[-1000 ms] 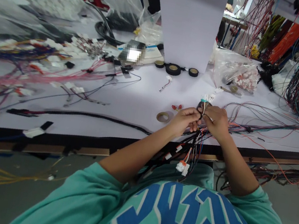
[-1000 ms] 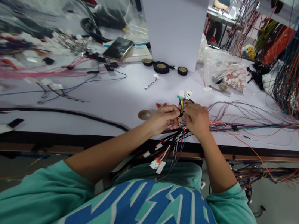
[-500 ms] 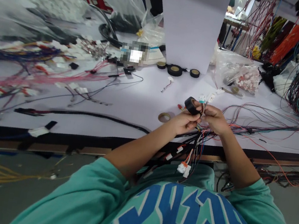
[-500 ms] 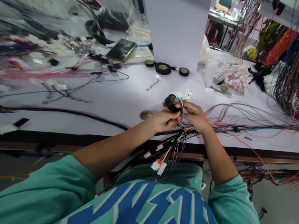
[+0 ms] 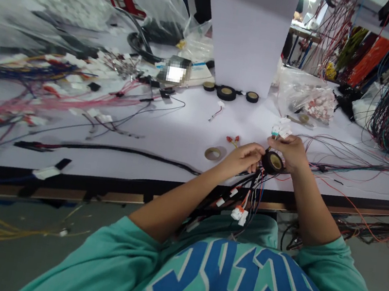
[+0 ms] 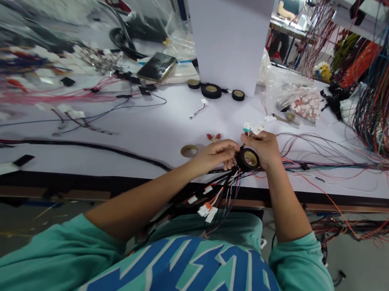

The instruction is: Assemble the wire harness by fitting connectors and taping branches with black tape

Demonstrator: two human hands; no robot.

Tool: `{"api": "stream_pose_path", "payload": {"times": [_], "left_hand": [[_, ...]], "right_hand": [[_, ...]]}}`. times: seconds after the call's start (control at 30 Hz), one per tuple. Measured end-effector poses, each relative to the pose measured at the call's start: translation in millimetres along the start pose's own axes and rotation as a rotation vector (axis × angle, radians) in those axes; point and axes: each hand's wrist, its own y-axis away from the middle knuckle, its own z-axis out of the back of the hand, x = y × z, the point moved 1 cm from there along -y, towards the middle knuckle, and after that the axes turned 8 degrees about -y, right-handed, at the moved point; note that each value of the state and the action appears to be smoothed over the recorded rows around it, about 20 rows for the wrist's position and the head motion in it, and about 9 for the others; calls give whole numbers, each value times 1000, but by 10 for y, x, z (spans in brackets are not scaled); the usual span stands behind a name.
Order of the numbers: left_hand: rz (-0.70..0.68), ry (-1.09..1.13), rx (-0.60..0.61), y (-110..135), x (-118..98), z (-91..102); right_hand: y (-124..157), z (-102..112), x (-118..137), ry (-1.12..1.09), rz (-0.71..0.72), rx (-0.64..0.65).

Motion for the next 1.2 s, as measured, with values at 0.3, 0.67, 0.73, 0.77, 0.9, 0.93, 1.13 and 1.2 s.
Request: {"api": "stream_pose_path", "payload": {"times": [0.3,0.67,0.73,0.77,0.9,0.93,1.13,1.2], "left_hand": [[-32,-280,-417,-47,-9,110],[134,132,-321,31,-85,216],[145,42,-300,60,-112,227],[141,-44,-287,74,-132,235],[9,-630,-241,110,-305,317],[-50,-765,-235,110,-360,347],[-142,-801,-91,42,-420,521],[-39,-619,-68,17,-338,542]], "right_hand": [[62,-270,45,572,222,150],[149,-19,-37,986,347,506],[110,-38,-46,951,339,519],[73,-61,-57,927,346,531],[-137,-214,-151,720,384,623],[-186,-254,-183,638,362,632],[-232,-265,-335,436,122,597],[-118,-173,-324,517,194,549]]}}
